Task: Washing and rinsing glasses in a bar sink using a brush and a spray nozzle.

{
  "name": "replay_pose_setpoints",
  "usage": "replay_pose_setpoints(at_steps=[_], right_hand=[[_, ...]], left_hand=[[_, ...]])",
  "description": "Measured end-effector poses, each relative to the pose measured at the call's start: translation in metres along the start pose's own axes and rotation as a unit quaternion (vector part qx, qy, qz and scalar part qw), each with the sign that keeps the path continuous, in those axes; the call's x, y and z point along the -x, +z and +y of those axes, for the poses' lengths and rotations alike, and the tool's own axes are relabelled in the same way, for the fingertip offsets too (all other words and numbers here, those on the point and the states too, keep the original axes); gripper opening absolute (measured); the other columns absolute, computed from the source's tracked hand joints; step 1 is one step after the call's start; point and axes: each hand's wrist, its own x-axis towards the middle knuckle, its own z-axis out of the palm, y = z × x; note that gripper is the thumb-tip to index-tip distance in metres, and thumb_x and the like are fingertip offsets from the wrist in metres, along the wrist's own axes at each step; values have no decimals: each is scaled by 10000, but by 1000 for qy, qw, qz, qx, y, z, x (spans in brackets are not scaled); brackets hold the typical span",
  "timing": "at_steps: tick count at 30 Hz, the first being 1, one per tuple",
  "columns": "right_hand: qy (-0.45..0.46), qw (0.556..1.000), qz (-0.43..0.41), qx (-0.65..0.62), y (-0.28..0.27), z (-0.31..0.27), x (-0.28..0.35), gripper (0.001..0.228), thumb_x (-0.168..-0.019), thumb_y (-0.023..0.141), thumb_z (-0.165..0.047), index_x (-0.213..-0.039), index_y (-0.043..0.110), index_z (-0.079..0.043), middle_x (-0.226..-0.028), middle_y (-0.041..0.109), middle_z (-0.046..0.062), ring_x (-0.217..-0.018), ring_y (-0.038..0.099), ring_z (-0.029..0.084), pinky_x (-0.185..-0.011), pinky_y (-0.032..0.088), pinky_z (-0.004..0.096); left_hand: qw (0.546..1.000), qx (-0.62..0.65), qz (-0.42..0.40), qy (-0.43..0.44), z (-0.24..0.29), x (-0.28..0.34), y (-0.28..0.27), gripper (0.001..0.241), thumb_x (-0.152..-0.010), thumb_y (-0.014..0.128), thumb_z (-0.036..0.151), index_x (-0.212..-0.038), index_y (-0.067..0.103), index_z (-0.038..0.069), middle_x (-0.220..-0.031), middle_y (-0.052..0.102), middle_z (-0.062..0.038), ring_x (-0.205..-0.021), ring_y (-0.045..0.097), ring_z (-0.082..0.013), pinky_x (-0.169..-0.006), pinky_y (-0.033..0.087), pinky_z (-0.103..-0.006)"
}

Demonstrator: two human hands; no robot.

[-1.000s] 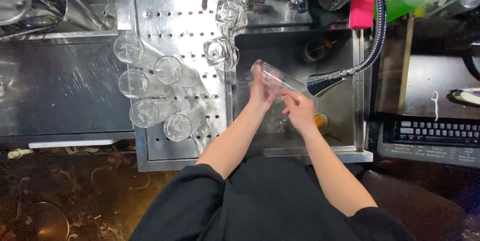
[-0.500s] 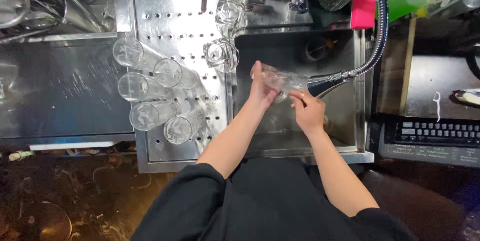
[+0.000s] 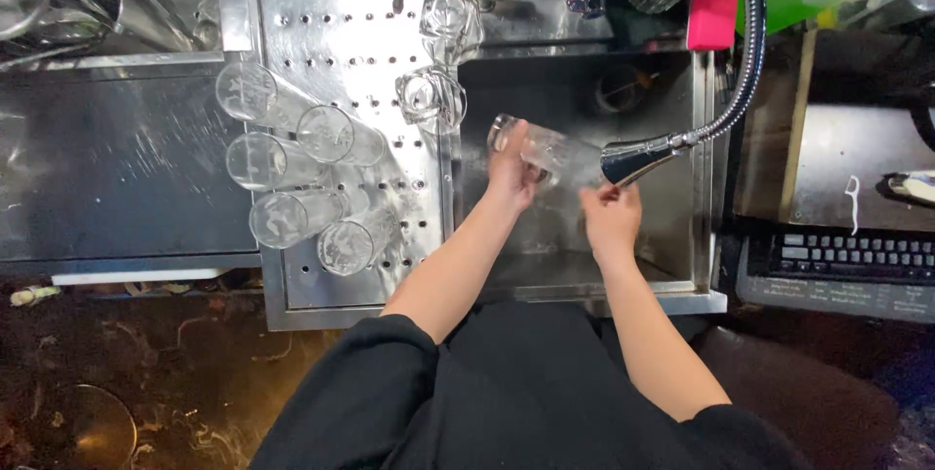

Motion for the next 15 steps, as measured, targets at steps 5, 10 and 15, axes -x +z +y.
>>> replay_pose_setpoints(at_steps=[5, 10, 15], right_hand=[[1, 946, 117, -303, 0, 5, -4, 528, -794, 724, 135, -1205, 521, -127, -1051, 499, 3, -881, 535, 66, -741, 518, 174], [-247, 908, 118, -319, -58, -81, 9, 580, -883, 630, 89, -1385, 397, -87, -1216, 440, 120, -1094, 506, 192, -956, 461, 323], [-266, 944, 92, -170, -64, -103, -7, 452, -982, 759, -79, -1390, 575, -21, -1256, 531, 195, -1091, 618, 335, -921, 550, 388]], left_hand=[[922, -289, 42, 252, 14, -8, -12, 865, -634, 1000, 262, -1382, 569, 203, -1183, 701, -152, -1029, 715, -340, -598, 645, -421], [907, -327, 19, 267, 14, -25, -16, 839, -585, 1010, 285, -1332, 630, 247, -1142, 742, -83, -1084, 706, -253, -874, 612, -398], [970, -196, -40, 138, -3, -16, -9, 570, -871, 781, 287, -1380, 523, 293, -1323, 632, 59, -1055, 690, -169, -894, 562, -378]])
